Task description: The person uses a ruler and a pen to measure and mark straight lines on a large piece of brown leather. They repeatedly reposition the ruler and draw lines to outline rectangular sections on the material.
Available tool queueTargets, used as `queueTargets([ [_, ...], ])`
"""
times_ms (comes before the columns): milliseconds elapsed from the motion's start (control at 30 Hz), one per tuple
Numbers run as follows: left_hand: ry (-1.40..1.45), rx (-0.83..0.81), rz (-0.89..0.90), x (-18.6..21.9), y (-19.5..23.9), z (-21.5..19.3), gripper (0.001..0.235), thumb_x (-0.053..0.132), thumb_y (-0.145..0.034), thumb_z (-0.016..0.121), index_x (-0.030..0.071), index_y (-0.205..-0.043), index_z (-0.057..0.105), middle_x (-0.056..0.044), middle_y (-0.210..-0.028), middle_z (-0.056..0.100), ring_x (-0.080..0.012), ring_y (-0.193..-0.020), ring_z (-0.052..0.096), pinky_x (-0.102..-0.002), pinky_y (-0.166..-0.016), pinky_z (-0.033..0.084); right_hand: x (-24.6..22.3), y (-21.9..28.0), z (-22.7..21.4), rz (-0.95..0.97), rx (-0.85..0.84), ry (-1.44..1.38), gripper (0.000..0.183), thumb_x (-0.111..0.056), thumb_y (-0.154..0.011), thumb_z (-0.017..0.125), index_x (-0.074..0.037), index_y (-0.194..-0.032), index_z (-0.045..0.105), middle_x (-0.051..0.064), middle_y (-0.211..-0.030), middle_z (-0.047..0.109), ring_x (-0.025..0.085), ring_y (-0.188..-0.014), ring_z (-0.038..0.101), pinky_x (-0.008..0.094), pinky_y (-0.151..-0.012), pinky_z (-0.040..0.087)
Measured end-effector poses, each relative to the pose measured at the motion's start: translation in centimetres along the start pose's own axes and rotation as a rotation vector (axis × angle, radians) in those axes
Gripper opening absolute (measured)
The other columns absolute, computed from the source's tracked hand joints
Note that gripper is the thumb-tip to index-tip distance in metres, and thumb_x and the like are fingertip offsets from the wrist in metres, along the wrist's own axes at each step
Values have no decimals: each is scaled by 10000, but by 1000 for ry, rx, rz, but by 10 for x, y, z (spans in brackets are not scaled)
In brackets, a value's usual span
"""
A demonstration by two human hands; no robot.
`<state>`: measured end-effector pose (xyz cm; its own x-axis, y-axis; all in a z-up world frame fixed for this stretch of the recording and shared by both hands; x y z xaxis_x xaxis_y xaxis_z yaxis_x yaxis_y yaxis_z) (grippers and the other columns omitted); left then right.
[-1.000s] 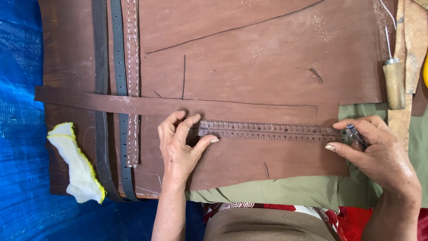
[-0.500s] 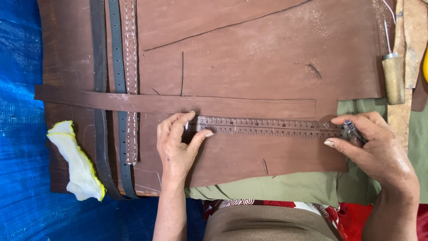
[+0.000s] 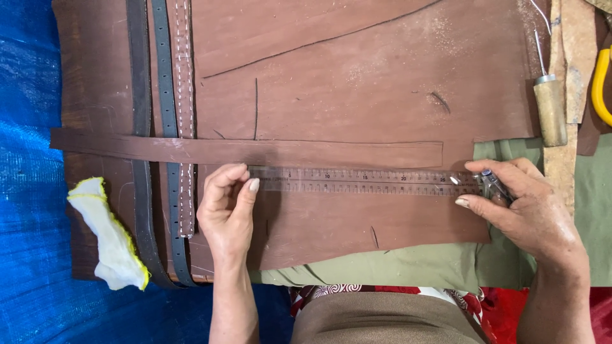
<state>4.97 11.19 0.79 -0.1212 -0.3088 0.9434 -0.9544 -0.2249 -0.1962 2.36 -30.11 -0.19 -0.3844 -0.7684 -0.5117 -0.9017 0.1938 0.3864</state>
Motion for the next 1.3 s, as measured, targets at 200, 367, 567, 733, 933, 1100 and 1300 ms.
queueTargets([
  [200,-63,-8,-35,-15,-1,8,273,-39,-923,748,79,-1164,702,-72,-1182,612,-123,-1048,636,-210,-936,571,8,0,7,-76,30,-104,508,-246,-776,851,-242,-1274,753,26,-1187,606,127,-1034,610,279,-934,447],
  [367,-145,-22,1,-22,6,8,269,-7,-925,754,86,-1172,709,-89,-1177,592,-144,-1049,636,-228,-913,593,7,-1,5,-5,-5,-58,522,-279,-766,860,-288,-1278,757,-13,-1163,591,151,-736,531,282,-781,442],
  [567,-287,-38,52,-20,8,9,261,35,-937,760,134,-1174,720,-73,-1199,600,-90,-867,529,-212,-817,524,6,1,7,9,11,-63,489,-257,-779,859,-283,-1258,770,-26,-1155,603,145,-763,522,288,-797,441],
  [733,-291,-13,78,-21,11,9,252,63,-940,761,148,-1170,707,-107,-1263,593,-71,-778,508,-211,-776,522,10,2,9,-8,9,-74,498,-246,-778,862,-275,-1266,765,-1,-1120,594,173,-642,473,284,-756,450],
  [933,-88,39,158,-17,17,5,284,21,-956,742,99,-1220,674,-128,-1273,576,-157,-1128,620,-243,-911,602,7,2,7,-53,24,-34,651,-277,-769,847,-319,-1401,699,31,-1049,547,164,-757,531,283,-937,438],
  [1100,5,30,160,-19,22,3,272,-37,-940,731,71,-1180,663,-139,-1267,568,-225,-1157,688,-286,-988,629,21,0,16,-160,104,-58,592,-226,-766,869,-226,-1344,740,48,-1100,568,136,-885,574,265,-941,449],
  [1300,-62,28,125,-16,25,4,254,-5,-949,728,94,-1176,672,-123,-1269,564,-203,-1165,678,-283,-980,624,18,2,14,-164,67,-80,578,-194,-756,867,-198,-1320,740,65,-1203,561,141,-873,574,272,-870,491],
])
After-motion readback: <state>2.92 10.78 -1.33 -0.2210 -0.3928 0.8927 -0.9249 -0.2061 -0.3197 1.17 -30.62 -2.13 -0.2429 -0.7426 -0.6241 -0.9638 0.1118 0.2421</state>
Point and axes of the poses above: each hand's wrist, its own y-axis away from the middle knuckle, its own z-axis out of the palm, x = y × z, the point moved 2 cm from there along -y, towards the middle knuckle
